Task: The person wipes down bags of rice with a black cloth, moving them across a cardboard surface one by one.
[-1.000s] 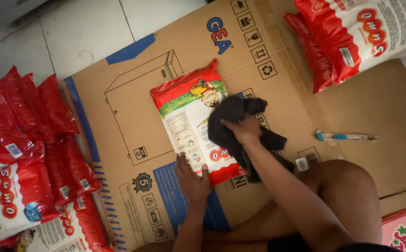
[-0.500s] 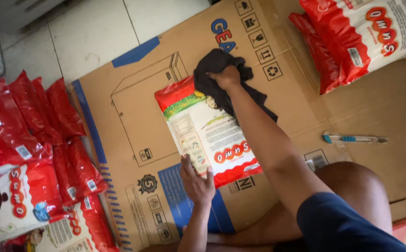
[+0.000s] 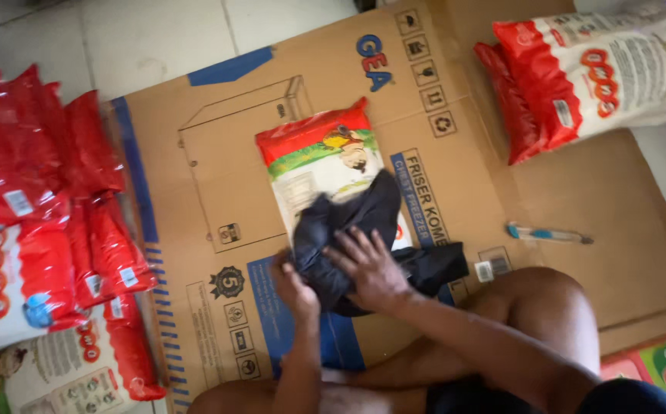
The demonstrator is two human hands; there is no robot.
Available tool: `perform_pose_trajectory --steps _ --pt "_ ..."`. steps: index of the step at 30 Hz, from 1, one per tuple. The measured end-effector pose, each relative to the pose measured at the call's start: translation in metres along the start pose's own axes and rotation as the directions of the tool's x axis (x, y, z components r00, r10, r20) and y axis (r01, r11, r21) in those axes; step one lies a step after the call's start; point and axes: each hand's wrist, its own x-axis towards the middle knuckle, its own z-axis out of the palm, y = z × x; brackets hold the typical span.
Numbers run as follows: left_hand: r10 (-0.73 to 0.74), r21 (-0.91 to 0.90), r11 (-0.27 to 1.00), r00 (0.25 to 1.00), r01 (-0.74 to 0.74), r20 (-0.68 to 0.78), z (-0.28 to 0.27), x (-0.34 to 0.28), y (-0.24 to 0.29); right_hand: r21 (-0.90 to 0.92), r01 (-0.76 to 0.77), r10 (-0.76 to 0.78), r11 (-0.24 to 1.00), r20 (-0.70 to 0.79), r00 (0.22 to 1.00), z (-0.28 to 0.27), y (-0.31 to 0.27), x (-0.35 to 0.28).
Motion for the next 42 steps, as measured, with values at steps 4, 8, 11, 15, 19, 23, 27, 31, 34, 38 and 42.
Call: perform_pose_trajectory --steps 4,8,11,15,19,23,27,31,34,38,42 --pt "0.099 0.410 0.905 0.994 -0.113 0.056 -0.004 -0.008 -0.006 0.112 -0.073 0.099 0.991 -0.254 0.962 -0.029 0.031 0.073" --pt "0.295 0.529 0.806 0.955 -0.264 0.028 0.003 -0.013 -0.003 0.058 -0.496 0.497 0.867 -0.008 0.868 -0.055 0.078 0.192" --pt "0.325 0.535 0.792 0.945 -0.296 0.040 0.001 -0.012 -0.001 -0.108 -0.555 0.563 0.825 0.079 0.822 -0.062 0.065 0.253" --pt "0.347 0.536 0.785 0.937 -0.310 0.034 0.002 -0.008 -0.002 -0.207 -0.295 0.319 0.933 0.094 0.943 -0.046 0.018 0.292" --pt "0.301 0.537 0.799 0.953 -0.270 0.031 0.003 -0.010 -0.004 -0.159 -0.082 0.118 0.984 0.228 0.966 -0.037 0.004 0.300" --pt "0.268 0.550 0.799 0.963 -0.245 0.038 0.001 -0.011 -0.010 -0.066 -0.057 0.070 0.996 0.213 0.975 -0.052 0.022 0.290" --pt "0.293 0.531 0.806 0.956 -0.259 0.023 0.002 -0.011 -0.009 -0.021 -0.202 0.202 0.979 0.150 0.968 -0.070 0.066 0.280" --pt "0.330 0.543 0.784 0.943 -0.302 0.048 0.001 -0.011 -0.005 0.017 -0.335 0.334 0.942 0.047 0.942 -0.075 0.102 0.253" --pt "0.383 0.547 0.765 0.923 -0.341 0.040 0.001 -0.010 -0.005 0.170 -0.425 0.437 0.889 -0.040 0.898 -0.064 0.110 0.223" --pt "0.384 0.505 0.793 0.923 -0.341 0.020 -0.001 -0.012 -0.002 0.479 -0.465 0.529 0.744 0.002 0.849 -0.046 0.110 0.160" --pt "0.415 0.473 0.795 0.909 -0.379 0.030 0.001 -0.010 0.003 0.525 -0.525 0.633 0.670 -0.034 0.774 0.001 0.104 0.076"
